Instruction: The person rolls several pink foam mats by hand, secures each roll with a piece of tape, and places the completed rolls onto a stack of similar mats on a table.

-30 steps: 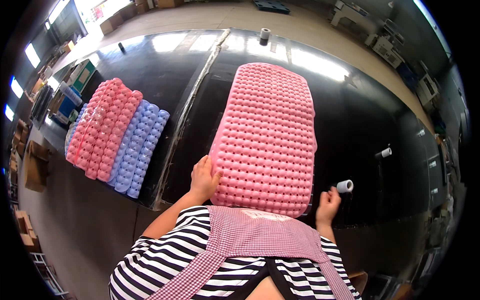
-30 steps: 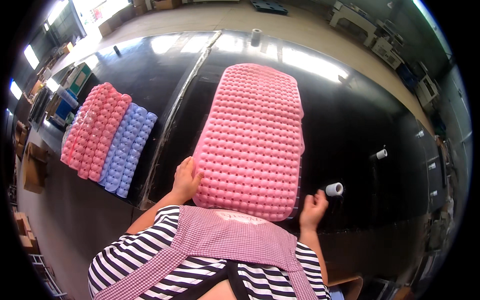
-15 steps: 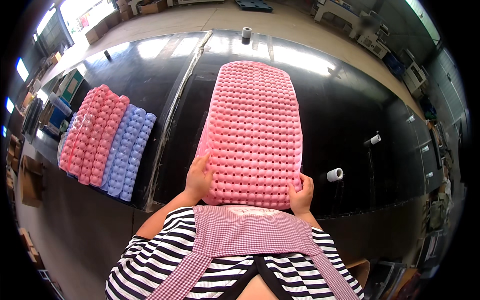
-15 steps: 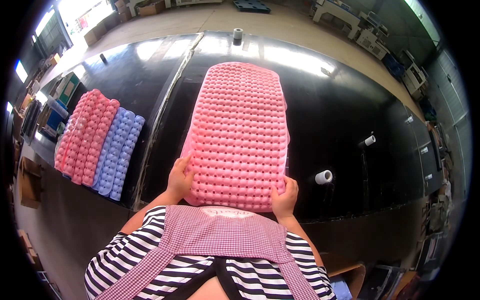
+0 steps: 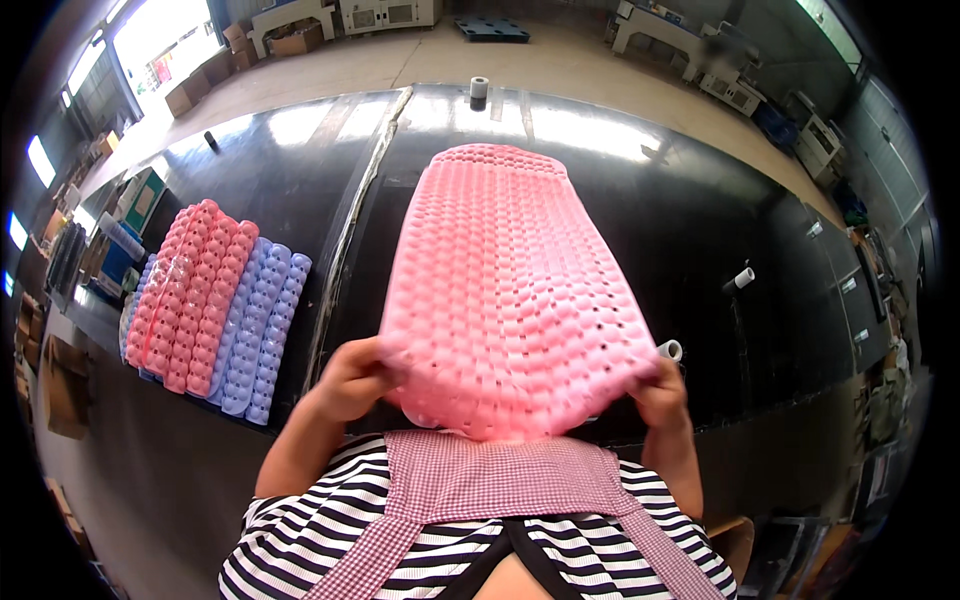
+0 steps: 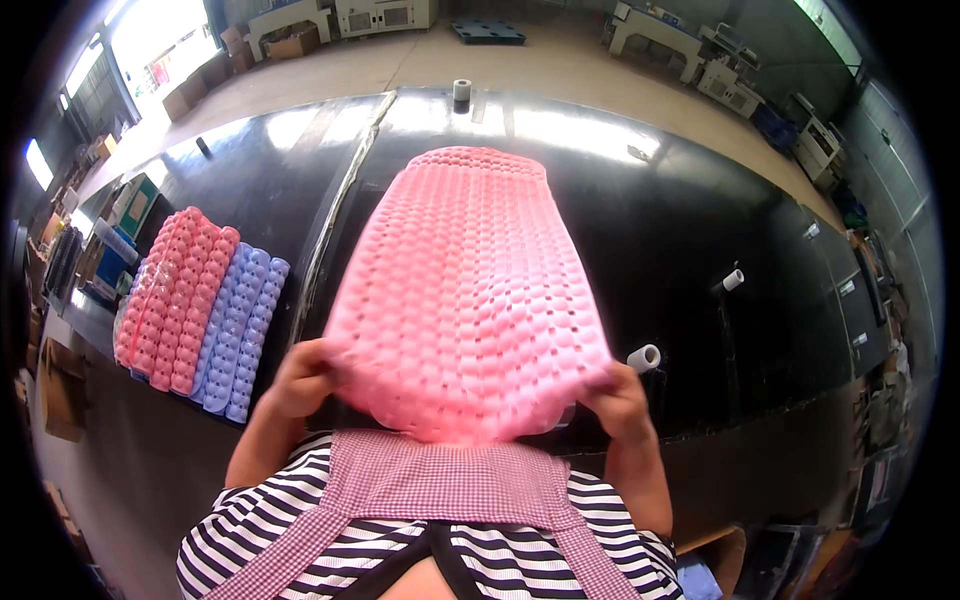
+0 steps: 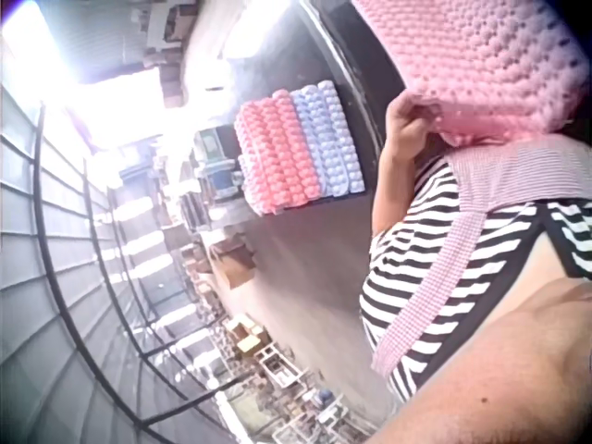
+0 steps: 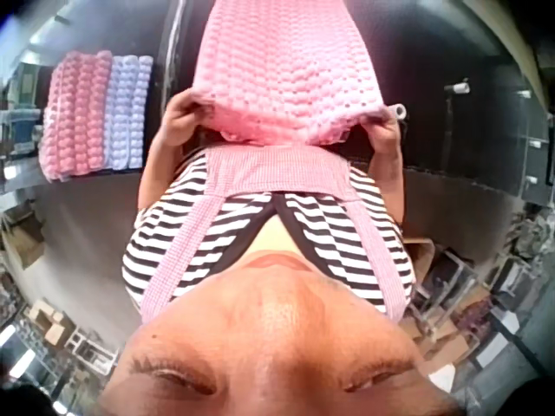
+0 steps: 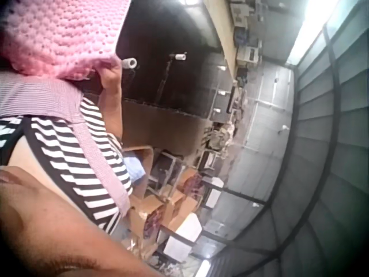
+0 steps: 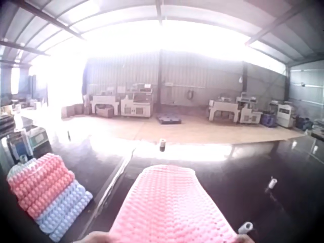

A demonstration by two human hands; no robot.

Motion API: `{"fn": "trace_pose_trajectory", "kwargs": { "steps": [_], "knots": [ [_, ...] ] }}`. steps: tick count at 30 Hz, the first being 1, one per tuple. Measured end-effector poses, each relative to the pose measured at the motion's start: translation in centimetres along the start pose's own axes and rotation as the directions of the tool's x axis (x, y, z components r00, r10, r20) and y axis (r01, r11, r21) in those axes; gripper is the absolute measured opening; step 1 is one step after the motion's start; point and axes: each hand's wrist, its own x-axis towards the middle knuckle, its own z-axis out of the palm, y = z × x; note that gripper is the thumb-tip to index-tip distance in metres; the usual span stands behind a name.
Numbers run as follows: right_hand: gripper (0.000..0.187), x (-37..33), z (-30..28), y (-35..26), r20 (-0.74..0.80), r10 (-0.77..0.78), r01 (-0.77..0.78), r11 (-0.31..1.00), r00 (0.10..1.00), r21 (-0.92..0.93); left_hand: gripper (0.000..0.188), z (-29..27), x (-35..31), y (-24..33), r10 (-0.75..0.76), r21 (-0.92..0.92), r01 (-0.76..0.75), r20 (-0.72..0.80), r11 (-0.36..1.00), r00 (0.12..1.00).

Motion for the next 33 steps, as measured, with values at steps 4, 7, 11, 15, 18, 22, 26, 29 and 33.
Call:
{"fn": "trace_pose_trajectory", "kwargs": {
  "steps": [4, 7, 11, 15, 18, 22, 26, 29, 33],
  "knots": [
    [0.021, 1.6, 2.9, -8.7, -0.03, -0.465, 0.46, 0.881, 0.885, -0.109, 0.032, 1.8, 0.5, 10.1, 0.618, -0.167, -0.609, 0.005, 0.776, 0.786],
    [0.045, 6.4, 2.0, -10.8, -0.055, -0.579, 0.573, 0.813, 0.813, -0.101, 0.042, -0.2, 4.1, 13.1, 0.68, -0.219, -0.672, -0.048, 0.707, 0.731],
    [0.083, 16.5, 0.9, -13.6, -0.185, -0.561, 0.584, 0.805, 0.807, 0.106, 0.055, -2.5, 15.6, 15.6, 0.682, 0.152, -0.665, -0.115, 0.731, 0.722],
    [0.103, 25.0, 1.6, -8.8, 0.036, -0.417, 0.404, 0.896, 0.908, 0.182, 0.093, -6.8, 23.7, 10.1, 0.056, -0.348, -0.078, -0.071, 0.934, 0.996],
    [0.084, 22.3, 0.5, -2.5, -0.013, -0.196, 0.196, 0.981, 0.981, 0.014, 0.079, -7.3, 23.4, 1.8, -0.049, 0.0, 0.05, -0.114, 0.999, 0.992],
    [0.041, 10.3, 2.6, 5.3, -0.065, -0.053, 0.003, 0.798, 0.997, -0.603, 0.05, -3.5, 12.6, -8.3, 0.119, 0.599, -0.03, -0.11, 0.8, 0.987],
    [0.034, 0.2, 5.2, 9.3, 0.237, -0.096, 0.251, 0.525, 0.967, -0.813, 0.035, 3.0, 2.8, -9.7, 0.126, 0.759, -0.247, 0.216, 0.603, 0.968],
    [0.043, -1.9, 5.5, 11.4, 0.348, -0.049, 0.321, 0.52, 0.936, -0.791, 0.043, 4.2, 0.4, -11.0, 0.015, 0.8, -0.262, 0.302, 0.54, 0.953],
    [0.04, -1.1, 6.1, 11.2, 0.372, -0.045, 0.355, 0.424, 0.927, -0.833, 0.043, 4.0, 1.1, -11.4, -0.051, 0.869, -0.275, 0.323, 0.412, 0.945]
  ]
}}
